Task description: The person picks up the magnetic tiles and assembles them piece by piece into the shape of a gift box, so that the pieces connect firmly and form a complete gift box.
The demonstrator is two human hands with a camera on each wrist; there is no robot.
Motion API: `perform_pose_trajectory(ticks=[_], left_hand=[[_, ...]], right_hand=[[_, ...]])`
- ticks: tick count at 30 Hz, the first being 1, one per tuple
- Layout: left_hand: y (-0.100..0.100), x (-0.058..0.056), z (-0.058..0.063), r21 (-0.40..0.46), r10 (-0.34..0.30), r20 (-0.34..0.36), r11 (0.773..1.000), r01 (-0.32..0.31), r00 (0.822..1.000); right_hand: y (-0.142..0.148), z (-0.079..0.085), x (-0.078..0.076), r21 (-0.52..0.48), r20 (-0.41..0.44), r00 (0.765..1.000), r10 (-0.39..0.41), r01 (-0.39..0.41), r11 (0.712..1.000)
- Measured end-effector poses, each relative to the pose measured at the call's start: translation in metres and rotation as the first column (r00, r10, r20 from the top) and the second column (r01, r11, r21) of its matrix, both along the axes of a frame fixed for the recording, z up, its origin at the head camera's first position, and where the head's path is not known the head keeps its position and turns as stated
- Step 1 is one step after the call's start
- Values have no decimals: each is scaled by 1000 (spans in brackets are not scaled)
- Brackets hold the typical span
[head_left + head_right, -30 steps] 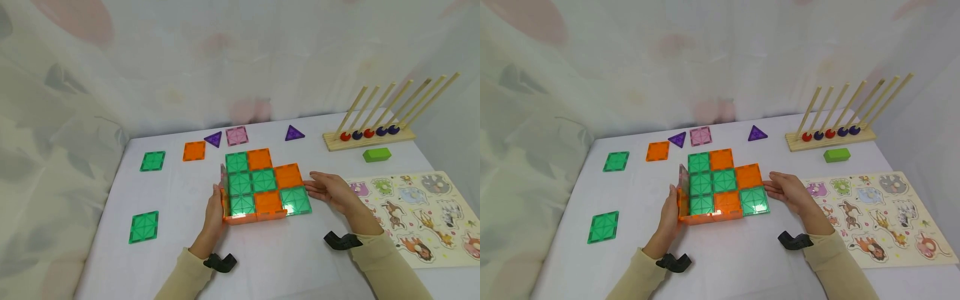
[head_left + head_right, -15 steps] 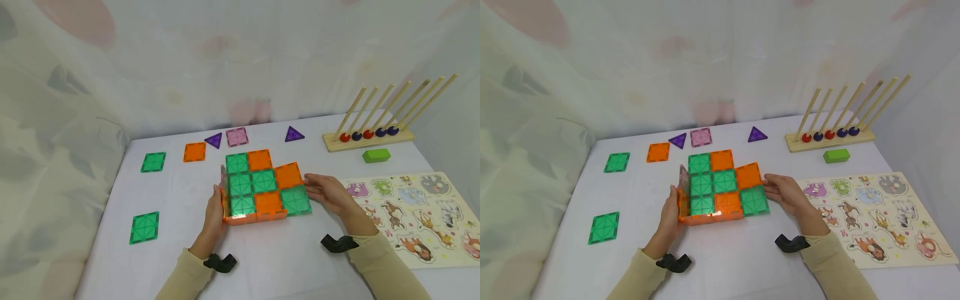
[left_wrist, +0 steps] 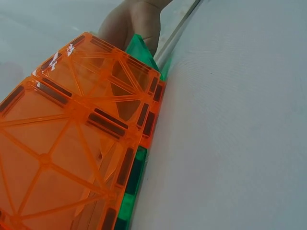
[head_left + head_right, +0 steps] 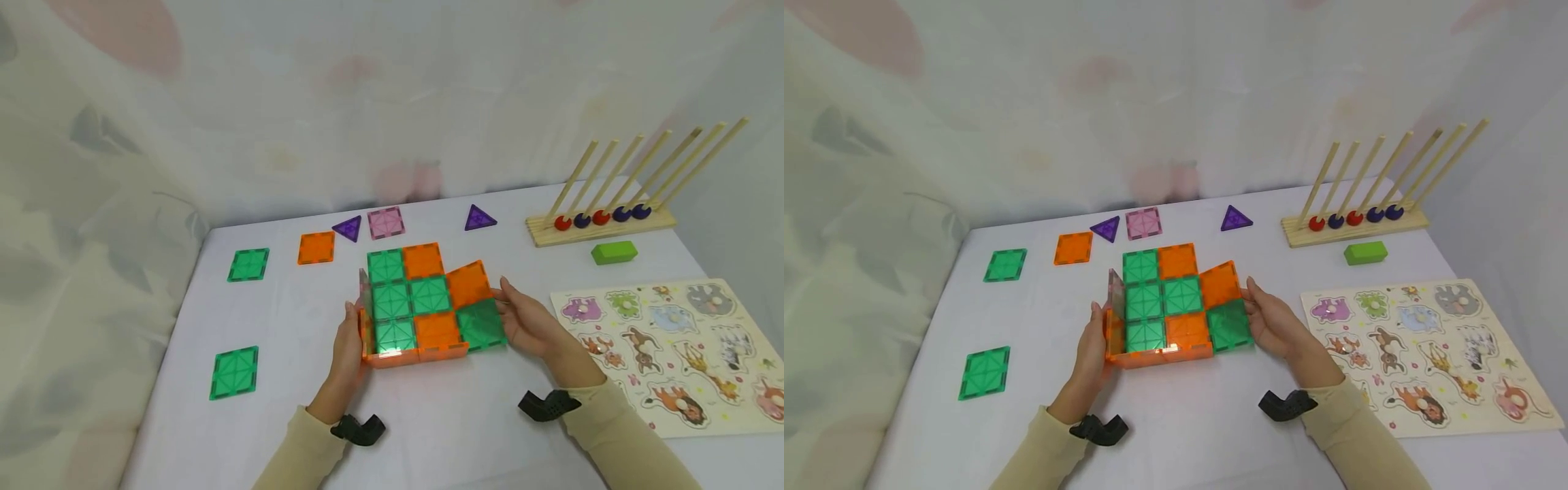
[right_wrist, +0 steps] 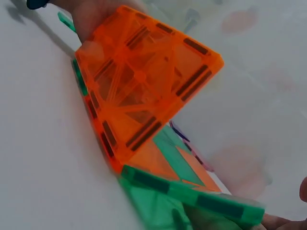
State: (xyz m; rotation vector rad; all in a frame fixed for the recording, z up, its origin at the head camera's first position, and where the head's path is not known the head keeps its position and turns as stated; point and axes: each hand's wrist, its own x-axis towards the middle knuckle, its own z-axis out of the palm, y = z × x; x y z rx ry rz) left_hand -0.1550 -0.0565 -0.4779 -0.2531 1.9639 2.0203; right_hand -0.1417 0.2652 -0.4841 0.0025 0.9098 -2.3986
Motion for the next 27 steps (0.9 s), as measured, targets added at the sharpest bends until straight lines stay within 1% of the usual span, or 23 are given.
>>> perform_pose_trajectory(ticks=[2, 4, 7, 9, 14, 17, 19, 23, 27], left_hand=[[0, -1, 1, 13, 2, 13, 1000, -2, 1000], [0, -1, 2, 15, 5, 16, 1000, -5, 1000], [0, -2, 1, 11, 8, 11, 1000, -9, 1000], [0, -2, 0, 5, 15, 19, 1000, -16, 1000], [-1, 0, -2, -14, 26, 47, 1000, -25, 999], [0, 0, -3, -12, 24, 45, 1000, -24, 999], [1, 0, -3, 4, 29, 49, 1000, -30, 998], [2, 2, -2, 32, 47, 61, 998, -49, 997], [3, 3, -2, 41, 58, 66, 997, -60, 996]], right_hand=[[-1, 0, 0, -36, -34, 998, 61, -62, 997], [-4, 1, 0, -28, -55, 994, 94, -96, 995], [-9, 4, 1, 7, -53, 993, 108, -108, 994], [-13, 5, 1, 28, -67, 990, 121, -120, 992], [-20, 5, 3, 20, -102, 984, 145, -143, 989], [-23, 5, 4, -5, -120, 983, 140, -142, 990], [-26, 5, 5, -13, -129, 983, 130, -133, 991], [-34, 7, 7, 9, -129, 987, 95, -95, 995], [-41, 8, 10, 33, -121, 991, 48, -44, 998]])
